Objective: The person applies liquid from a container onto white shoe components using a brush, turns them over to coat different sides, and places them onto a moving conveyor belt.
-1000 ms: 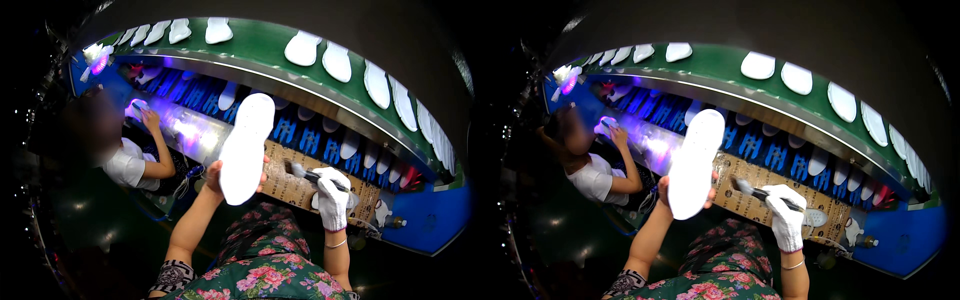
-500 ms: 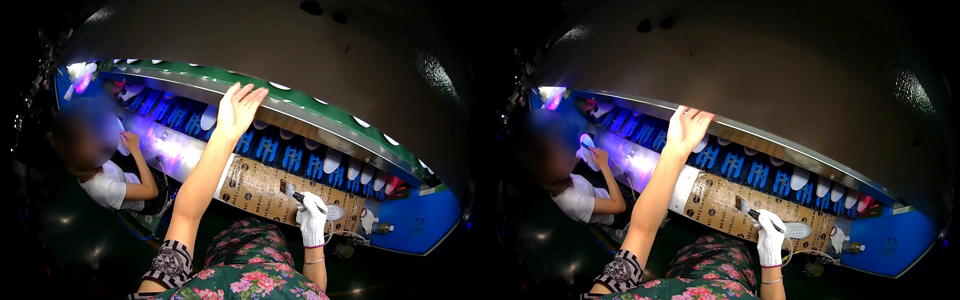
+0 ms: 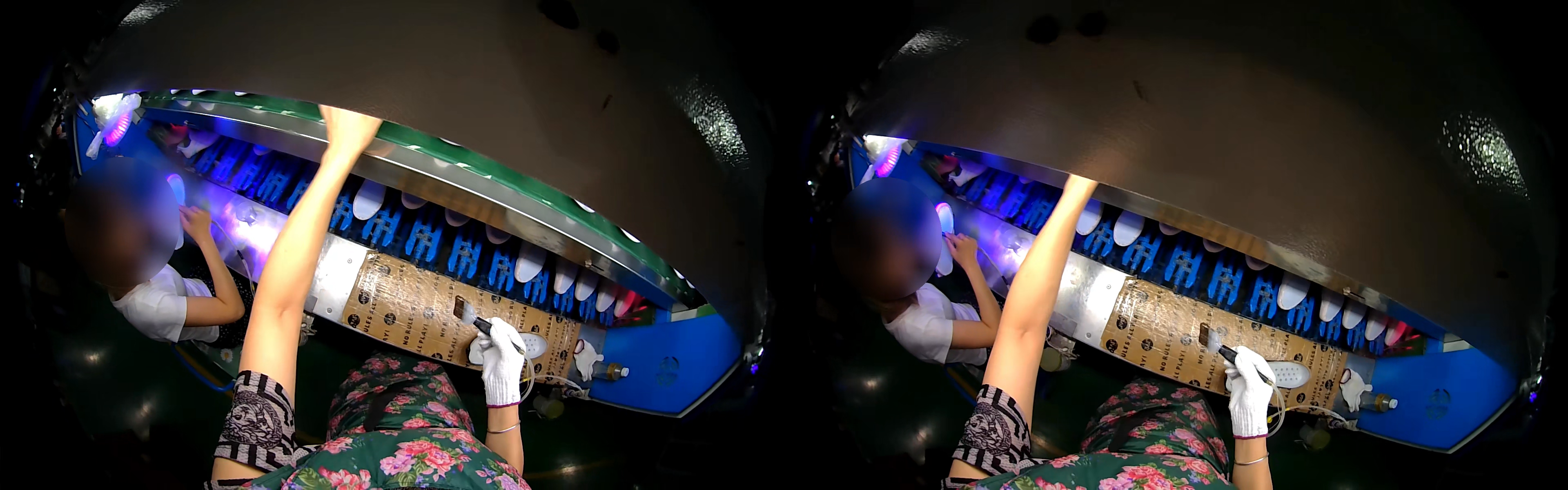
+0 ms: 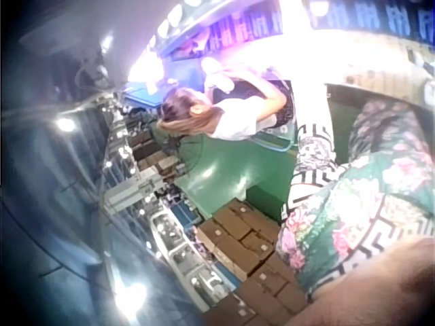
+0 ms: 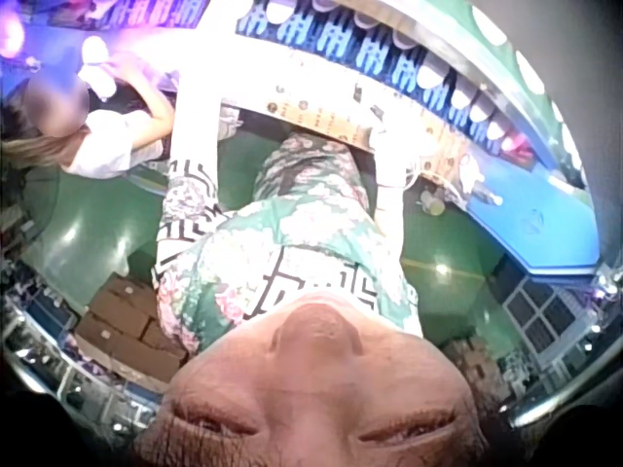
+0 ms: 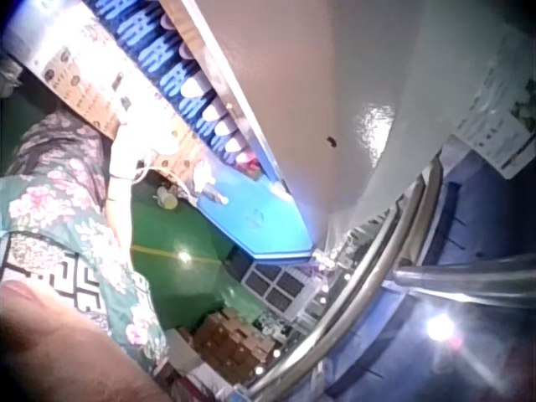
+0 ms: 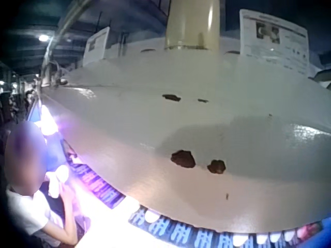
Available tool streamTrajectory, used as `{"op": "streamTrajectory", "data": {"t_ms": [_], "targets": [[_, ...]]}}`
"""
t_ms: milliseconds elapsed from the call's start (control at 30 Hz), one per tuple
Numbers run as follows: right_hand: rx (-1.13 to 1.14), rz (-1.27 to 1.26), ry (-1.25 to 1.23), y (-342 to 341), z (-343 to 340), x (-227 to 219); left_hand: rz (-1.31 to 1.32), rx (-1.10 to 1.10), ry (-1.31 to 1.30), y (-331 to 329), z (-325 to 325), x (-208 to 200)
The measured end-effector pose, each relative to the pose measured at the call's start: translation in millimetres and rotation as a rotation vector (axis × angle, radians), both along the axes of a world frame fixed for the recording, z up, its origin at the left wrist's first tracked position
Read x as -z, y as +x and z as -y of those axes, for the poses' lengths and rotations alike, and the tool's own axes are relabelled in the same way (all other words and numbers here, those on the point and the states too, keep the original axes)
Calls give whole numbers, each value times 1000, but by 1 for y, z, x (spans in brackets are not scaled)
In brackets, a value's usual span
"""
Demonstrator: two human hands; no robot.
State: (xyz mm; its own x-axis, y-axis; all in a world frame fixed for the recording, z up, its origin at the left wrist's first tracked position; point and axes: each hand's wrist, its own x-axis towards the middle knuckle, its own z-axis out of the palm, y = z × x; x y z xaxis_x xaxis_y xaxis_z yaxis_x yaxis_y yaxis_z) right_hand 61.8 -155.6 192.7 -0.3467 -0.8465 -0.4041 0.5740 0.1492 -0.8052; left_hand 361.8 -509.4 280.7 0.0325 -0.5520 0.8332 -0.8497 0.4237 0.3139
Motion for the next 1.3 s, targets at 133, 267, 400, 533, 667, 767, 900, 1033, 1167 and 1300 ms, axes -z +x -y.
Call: {"op": "streamTrajectory", "data": {"t_ms": [133, 267, 400, 533, 667, 767, 900, 1033, 1167, 1300], "targets": [[47, 89, 30, -12, -8, 4, 45, -414, 172, 69, 6, 18], [92, 151, 4, -25, -14, 5, -195, -124, 409, 112, -21, 19], [90, 169, 10, -35, -15, 10, -652, 358, 223, 126, -95, 46], [36, 213, -10, -35, -7, 4, -615, 254, 163, 136, -207, 52], [-21, 307, -5, -24, 3, -10, -801, -35, -80, 138, -285, 39], [-90, 368, -69, -8, 10, -33, -1041, -92, 55, 128, -309, 20], [-311, 383, -146, 19, 9, -72, -1433, 212, 552, 107, -319, 57], [-415, 230, -167, 34, -1, -93, -1570, 517, 1165, 26, -320, 86], [-577, 102, -227, 29, -6, -98, -1760, 750, 1459, -52, -343, 132], [-525, 48, -258, 12, -12, -97, -2028, 846, 1535, -100, -395, 117]]}}
